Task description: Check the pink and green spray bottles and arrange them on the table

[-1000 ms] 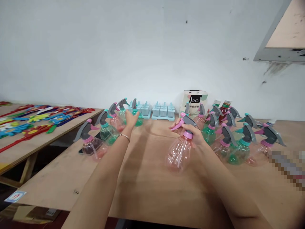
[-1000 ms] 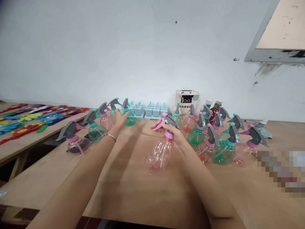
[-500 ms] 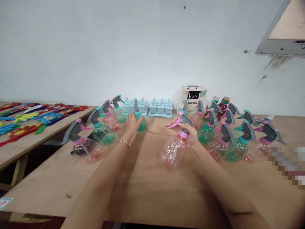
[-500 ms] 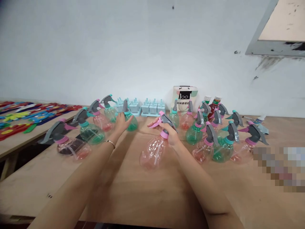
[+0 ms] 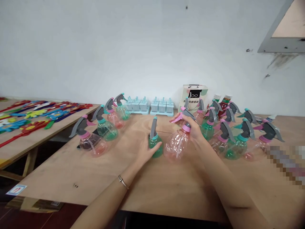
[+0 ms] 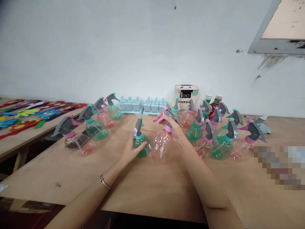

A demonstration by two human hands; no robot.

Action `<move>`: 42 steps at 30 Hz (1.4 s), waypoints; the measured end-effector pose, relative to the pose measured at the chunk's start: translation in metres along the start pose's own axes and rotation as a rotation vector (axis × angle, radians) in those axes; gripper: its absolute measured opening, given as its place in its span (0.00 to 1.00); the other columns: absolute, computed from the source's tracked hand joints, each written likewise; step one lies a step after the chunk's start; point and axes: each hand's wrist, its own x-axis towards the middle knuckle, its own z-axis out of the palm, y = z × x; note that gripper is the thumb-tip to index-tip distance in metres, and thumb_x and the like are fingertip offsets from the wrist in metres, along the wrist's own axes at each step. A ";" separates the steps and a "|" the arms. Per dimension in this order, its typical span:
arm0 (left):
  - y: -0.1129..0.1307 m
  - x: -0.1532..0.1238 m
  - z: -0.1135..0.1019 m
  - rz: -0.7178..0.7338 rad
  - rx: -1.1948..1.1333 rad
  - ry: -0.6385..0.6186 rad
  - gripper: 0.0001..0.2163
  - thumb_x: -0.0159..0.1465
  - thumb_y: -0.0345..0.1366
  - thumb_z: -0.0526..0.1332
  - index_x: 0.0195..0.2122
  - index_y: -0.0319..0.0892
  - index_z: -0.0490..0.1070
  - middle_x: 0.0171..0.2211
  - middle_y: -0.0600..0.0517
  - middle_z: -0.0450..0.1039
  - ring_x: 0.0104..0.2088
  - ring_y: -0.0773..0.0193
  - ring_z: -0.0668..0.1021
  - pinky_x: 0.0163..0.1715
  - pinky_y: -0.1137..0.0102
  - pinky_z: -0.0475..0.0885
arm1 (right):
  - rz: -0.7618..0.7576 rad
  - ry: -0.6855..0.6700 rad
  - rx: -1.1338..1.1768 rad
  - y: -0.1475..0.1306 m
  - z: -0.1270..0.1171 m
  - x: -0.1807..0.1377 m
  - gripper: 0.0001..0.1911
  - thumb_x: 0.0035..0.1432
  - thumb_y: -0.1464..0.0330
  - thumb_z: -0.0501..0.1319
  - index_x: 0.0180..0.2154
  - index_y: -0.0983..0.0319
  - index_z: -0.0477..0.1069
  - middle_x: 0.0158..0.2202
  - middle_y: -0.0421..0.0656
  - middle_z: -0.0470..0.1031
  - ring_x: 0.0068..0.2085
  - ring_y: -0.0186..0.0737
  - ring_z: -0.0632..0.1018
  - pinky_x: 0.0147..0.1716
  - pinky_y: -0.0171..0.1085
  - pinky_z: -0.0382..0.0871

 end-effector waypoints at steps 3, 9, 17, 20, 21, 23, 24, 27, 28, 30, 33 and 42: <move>-0.006 0.002 -0.003 0.044 0.037 -0.022 0.21 0.57 0.47 0.66 0.48 0.44 0.67 0.43 0.46 0.78 0.45 0.52 0.80 0.46 0.57 0.74 | 0.045 0.053 0.034 0.003 0.000 -0.002 0.17 0.46 0.53 0.67 0.24 0.59 0.68 0.21 0.40 0.71 0.23 0.36 0.73 0.12 0.29 0.50; -0.013 0.002 -0.007 0.062 0.089 -0.052 0.23 0.59 0.49 0.65 0.51 0.43 0.67 0.45 0.45 0.77 0.47 0.50 0.80 0.47 0.56 0.74 | 0.042 0.018 0.016 0.005 -0.002 0.000 0.17 0.45 0.53 0.67 0.28 0.60 0.71 0.26 0.43 0.76 0.29 0.39 0.76 0.14 0.30 0.53; -0.016 0.005 -0.009 0.086 0.075 -0.063 0.22 0.59 0.49 0.65 0.50 0.43 0.67 0.45 0.46 0.77 0.48 0.53 0.80 0.49 0.59 0.74 | 0.051 0.020 0.024 0.011 -0.007 0.004 0.12 0.45 0.58 0.65 0.30 0.59 0.72 0.27 0.42 0.77 0.34 0.43 0.79 0.20 0.32 0.63; -0.016 0.005 -0.009 0.086 0.060 -0.065 0.22 0.59 0.48 0.65 0.51 0.43 0.67 0.45 0.46 0.77 0.48 0.53 0.79 0.49 0.58 0.74 | 0.035 0.120 0.024 0.014 -0.011 0.007 0.11 0.42 0.59 0.64 0.24 0.59 0.68 0.20 0.39 0.72 0.26 0.38 0.76 0.21 0.34 0.64; -0.016 0.005 -0.009 0.086 0.058 -0.062 0.23 0.59 0.49 0.65 0.51 0.43 0.67 0.45 0.46 0.77 0.48 0.52 0.79 0.49 0.58 0.73 | 0.033 0.135 0.018 0.014 -0.012 0.007 0.11 0.42 0.59 0.63 0.23 0.59 0.68 0.20 0.39 0.72 0.26 0.38 0.75 0.22 0.34 0.64; -0.016 0.005 -0.009 0.084 0.059 -0.056 0.23 0.58 0.48 0.65 0.51 0.43 0.67 0.45 0.45 0.77 0.48 0.51 0.79 0.50 0.57 0.73 | 0.018 0.107 -0.010 0.013 -0.012 0.007 0.11 0.43 0.59 0.63 0.24 0.59 0.69 0.23 0.41 0.75 0.28 0.39 0.76 0.22 0.34 0.64; -0.016 0.005 -0.009 0.079 0.060 -0.054 0.23 0.58 0.48 0.65 0.51 0.43 0.67 0.45 0.45 0.77 0.48 0.51 0.79 0.50 0.57 0.73 | 0.006 0.074 -0.028 0.012 -0.011 0.007 0.11 0.44 0.58 0.63 0.25 0.59 0.70 0.25 0.42 0.77 0.30 0.40 0.77 0.22 0.34 0.64; -0.014 0.005 -0.009 0.068 0.054 -0.062 0.23 0.58 0.48 0.65 0.51 0.43 0.67 0.46 0.45 0.77 0.49 0.52 0.79 0.51 0.57 0.73 | -0.032 0.000 -0.060 0.010 -0.008 0.004 0.11 0.48 0.58 0.63 0.29 0.59 0.73 0.31 0.44 0.80 0.34 0.41 0.78 0.24 0.34 0.65; -0.014 0.005 -0.010 0.067 0.050 -0.066 0.23 0.58 0.48 0.65 0.51 0.43 0.67 0.47 0.46 0.77 0.49 0.52 0.79 0.51 0.58 0.73 | -0.039 -0.005 -0.064 0.010 -0.006 0.004 0.11 0.49 0.58 0.63 0.30 0.59 0.73 0.31 0.44 0.80 0.33 0.40 0.78 0.24 0.34 0.66; -0.014 0.005 -0.010 0.072 0.045 -0.068 0.23 0.58 0.48 0.65 0.51 0.43 0.67 0.46 0.46 0.77 0.48 0.52 0.79 0.51 0.58 0.73 | -0.056 0.031 -0.067 0.013 -0.003 0.004 0.11 0.49 0.58 0.63 0.28 0.59 0.72 0.28 0.42 0.78 0.31 0.39 0.76 0.25 0.35 0.66; -0.015 0.005 -0.009 0.076 0.059 -0.059 0.22 0.59 0.49 0.65 0.50 0.43 0.67 0.45 0.45 0.77 0.48 0.52 0.80 0.50 0.57 0.73 | -0.143 0.177 -0.118 0.021 -0.001 0.007 0.12 0.49 0.58 0.62 0.23 0.58 0.68 0.22 0.39 0.72 0.28 0.38 0.74 0.28 0.36 0.68; -0.013 0.005 -0.010 0.051 0.078 -0.055 0.22 0.58 0.49 0.65 0.49 0.43 0.67 0.43 0.46 0.77 0.46 0.51 0.80 0.47 0.57 0.74 | -0.372 0.452 -0.596 0.039 -0.039 0.025 0.15 0.55 0.55 0.61 0.37 0.59 0.74 0.32 0.41 0.77 0.32 0.40 0.74 0.36 0.39 0.67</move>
